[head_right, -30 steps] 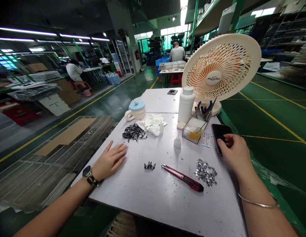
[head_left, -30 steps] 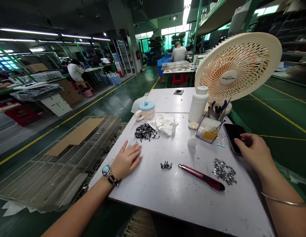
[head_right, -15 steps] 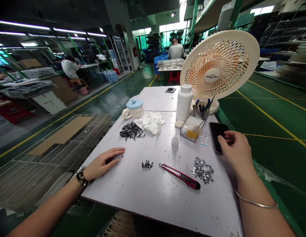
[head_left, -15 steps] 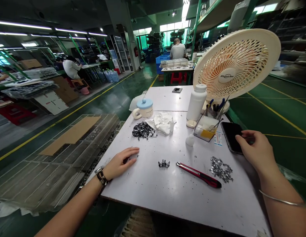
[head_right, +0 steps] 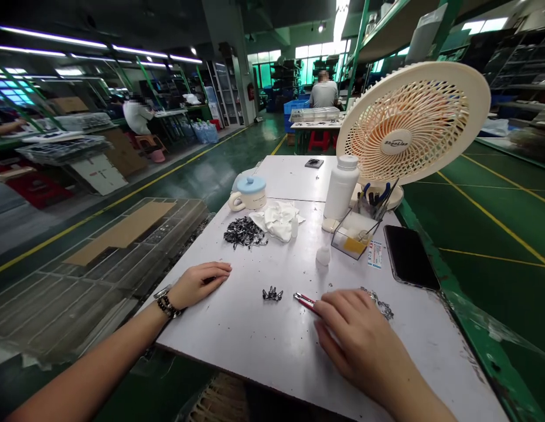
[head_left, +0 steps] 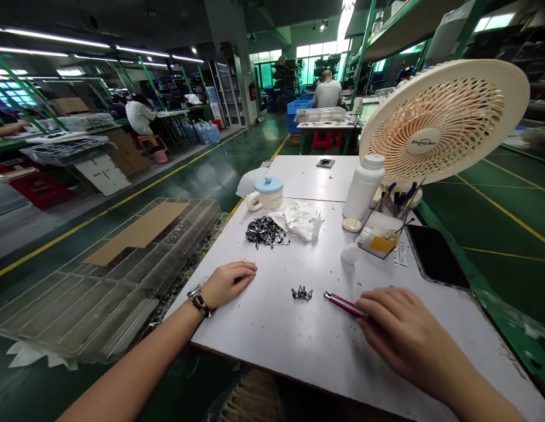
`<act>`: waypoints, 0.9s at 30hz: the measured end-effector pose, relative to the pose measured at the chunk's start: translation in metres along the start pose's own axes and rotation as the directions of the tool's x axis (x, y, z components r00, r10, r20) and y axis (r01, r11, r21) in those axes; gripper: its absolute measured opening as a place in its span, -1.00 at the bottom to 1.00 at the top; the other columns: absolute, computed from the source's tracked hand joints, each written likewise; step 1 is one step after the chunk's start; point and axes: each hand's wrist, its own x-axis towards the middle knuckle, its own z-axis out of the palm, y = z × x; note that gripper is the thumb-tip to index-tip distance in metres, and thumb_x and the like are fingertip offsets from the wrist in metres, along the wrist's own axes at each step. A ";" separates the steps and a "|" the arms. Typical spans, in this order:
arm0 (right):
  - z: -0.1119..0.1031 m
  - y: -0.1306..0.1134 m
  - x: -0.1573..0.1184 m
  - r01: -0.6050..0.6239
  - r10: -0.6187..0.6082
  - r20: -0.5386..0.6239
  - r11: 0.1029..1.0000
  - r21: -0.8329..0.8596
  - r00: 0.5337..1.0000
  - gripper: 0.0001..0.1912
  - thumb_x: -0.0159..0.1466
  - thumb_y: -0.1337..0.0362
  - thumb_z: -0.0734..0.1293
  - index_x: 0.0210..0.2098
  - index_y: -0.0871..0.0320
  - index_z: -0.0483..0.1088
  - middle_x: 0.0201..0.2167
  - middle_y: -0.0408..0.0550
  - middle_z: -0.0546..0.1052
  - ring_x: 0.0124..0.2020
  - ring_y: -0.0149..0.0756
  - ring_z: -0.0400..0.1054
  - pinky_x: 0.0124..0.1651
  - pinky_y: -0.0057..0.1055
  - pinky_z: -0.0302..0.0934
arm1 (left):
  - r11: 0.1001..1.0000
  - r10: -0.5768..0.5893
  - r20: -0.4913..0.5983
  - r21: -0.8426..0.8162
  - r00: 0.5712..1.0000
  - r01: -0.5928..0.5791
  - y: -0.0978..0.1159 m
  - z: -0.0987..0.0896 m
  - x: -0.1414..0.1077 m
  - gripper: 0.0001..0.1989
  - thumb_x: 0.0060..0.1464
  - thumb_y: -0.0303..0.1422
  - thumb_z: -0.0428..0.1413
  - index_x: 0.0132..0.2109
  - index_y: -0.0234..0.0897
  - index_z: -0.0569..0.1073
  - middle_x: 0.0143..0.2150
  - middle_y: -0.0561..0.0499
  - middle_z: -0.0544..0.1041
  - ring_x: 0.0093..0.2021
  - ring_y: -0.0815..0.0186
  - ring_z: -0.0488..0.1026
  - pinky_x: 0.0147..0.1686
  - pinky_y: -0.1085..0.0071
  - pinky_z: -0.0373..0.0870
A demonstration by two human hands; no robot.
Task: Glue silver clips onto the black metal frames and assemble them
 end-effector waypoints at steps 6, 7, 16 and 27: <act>0.039 -0.010 -0.028 -0.229 0.231 0.018 0.970 -0.087 0.973 -0.74 0.26 0.27 0.19 -0.07 0.16 0.26 -0.15 0.02 0.39 -0.11 -0.16 0.22 -0.08 -0.20 0.07 | 0.998 -0.033 0.045 0.051 0.998 0.031 0.001 -0.012 -0.005 -0.62 0.11 -0.21 0.06 0.06 -0.19 0.37 0.15 -0.12 0.33 0.20 0.07 0.19 0.21 -0.09 0.03; 0.043 -0.011 -0.032 -0.242 0.245 0.011 0.964 -0.108 0.969 -0.73 0.25 0.26 0.20 -0.05 0.16 0.26 -0.14 0.03 0.38 -0.10 -0.15 0.21 -0.07 -0.20 0.06 | 0.998 -0.035 0.069 0.059 0.997 0.031 0.001 -0.013 -0.005 -0.54 0.09 -0.19 0.07 0.14 -0.15 0.29 0.22 -0.10 0.23 0.25 0.01 0.09 0.20 -0.17 -0.05; 0.060 -0.023 -0.041 -0.284 0.276 -0.075 0.947 -0.149 0.958 -0.78 0.28 0.27 0.16 -0.09 0.14 0.28 -0.22 0.01 0.40 -0.22 -0.22 0.26 -0.20 -0.28 0.09 | 0.999 0.052 0.127 0.009 0.991 -0.054 0.000 -0.003 -0.006 -0.67 0.23 -0.32 -0.13 0.07 -0.18 0.38 0.15 0.01 0.35 0.18 0.29 0.25 0.18 0.27 0.25; 0.076 -0.029 -0.021 -0.310 0.207 -0.293 0.876 -0.370 0.934 -0.68 0.20 0.22 0.21 -0.06 0.13 0.34 -0.14 0.05 0.44 -0.21 -0.16 0.32 -0.22 -0.26 0.15 | 0.976 0.180 -0.048 0.130 0.982 -0.172 0.015 -0.015 0.039 -0.74 0.16 -0.39 -0.07 -0.10 -0.26 0.46 -0.02 -0.07 0.49 0.06 0.23 0.37 0.07 0.23 0.37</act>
